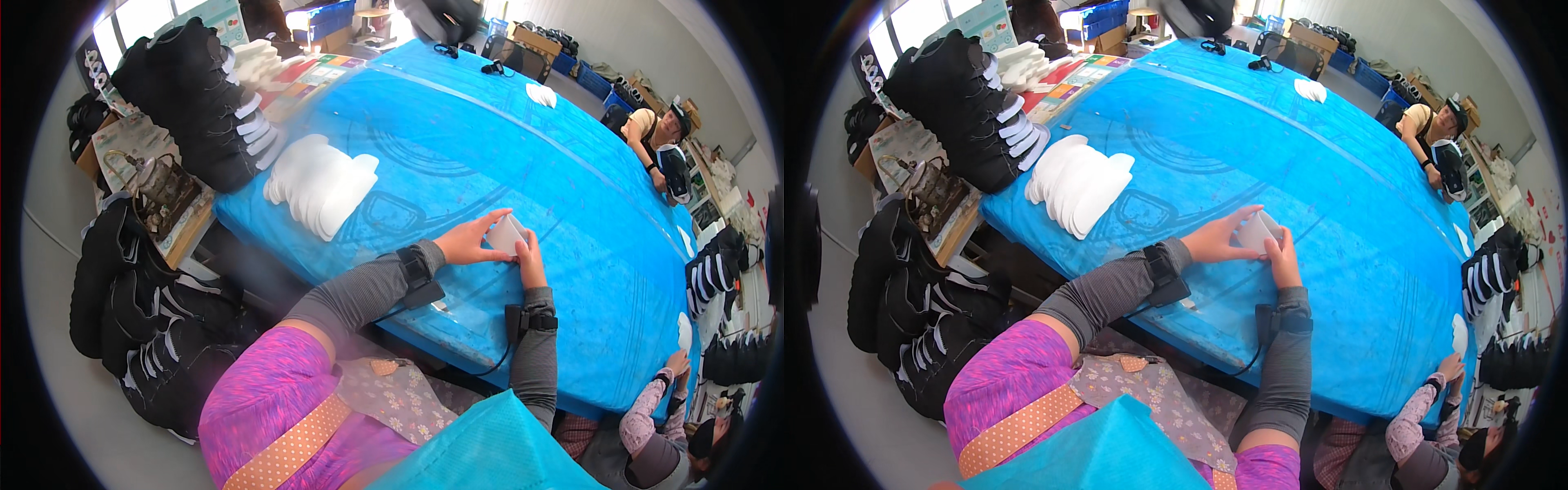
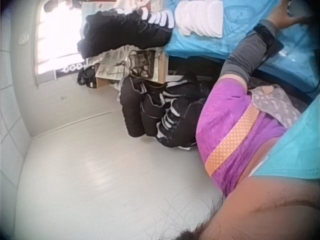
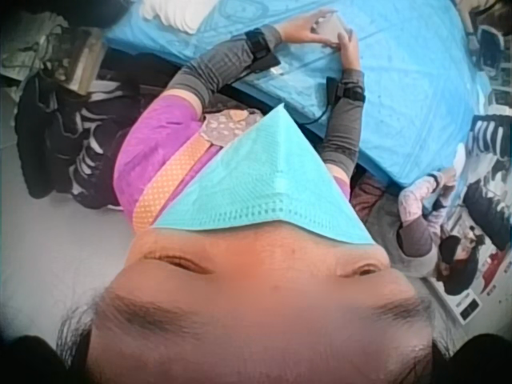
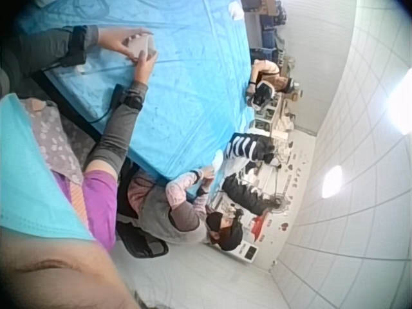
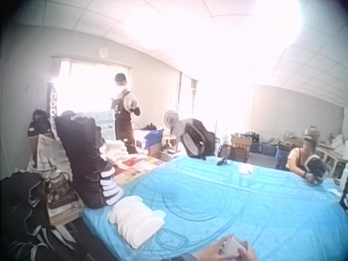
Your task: Manually applying adhesive strips or reinforcement tape to the interior components of a shoe upper.
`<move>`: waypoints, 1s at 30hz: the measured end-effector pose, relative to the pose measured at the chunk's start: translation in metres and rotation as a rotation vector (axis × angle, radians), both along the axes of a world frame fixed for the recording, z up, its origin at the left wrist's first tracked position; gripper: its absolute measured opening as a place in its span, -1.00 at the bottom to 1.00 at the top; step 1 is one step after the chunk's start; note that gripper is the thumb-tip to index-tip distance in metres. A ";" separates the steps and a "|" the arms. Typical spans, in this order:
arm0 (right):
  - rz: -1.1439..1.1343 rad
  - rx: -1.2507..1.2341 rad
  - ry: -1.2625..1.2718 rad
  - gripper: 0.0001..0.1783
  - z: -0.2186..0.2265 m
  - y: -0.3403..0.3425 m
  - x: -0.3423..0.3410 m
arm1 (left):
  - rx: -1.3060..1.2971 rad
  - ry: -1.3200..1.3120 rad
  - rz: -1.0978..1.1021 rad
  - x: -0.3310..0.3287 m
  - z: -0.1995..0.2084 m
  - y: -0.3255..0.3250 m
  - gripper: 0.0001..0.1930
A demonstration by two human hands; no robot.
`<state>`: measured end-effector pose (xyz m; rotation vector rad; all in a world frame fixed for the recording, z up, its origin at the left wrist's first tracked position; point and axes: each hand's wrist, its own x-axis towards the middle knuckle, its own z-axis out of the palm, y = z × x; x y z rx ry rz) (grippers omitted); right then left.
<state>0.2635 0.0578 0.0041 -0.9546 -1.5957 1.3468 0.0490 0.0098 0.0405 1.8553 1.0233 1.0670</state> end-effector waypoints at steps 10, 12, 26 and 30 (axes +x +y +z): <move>-0.091 0.026 -0.012 -0.36 -0.004 -0.004 -0.004 | 0.006 -0.029 -0.024 0.003 -0.013 0.006 -0.06; -0.148 0.032 0.040 -0.39 0.002 -0.009 -0.009 | 0.011 -0.035 -0.043 -0.001 -0.020 0.013 -0.08; 0.032 -0.092 0.052 -0.57 0.009 -0.006 -0.006 | 0.889 0.399 0.370 0.009 0.026 0.048 -0.41; 0.029 -0.087 -0.014 -0.56 0.007 -0.004 -0.003 | 0.714 0.422 0.258 0.012 0.032 0.055 -0.48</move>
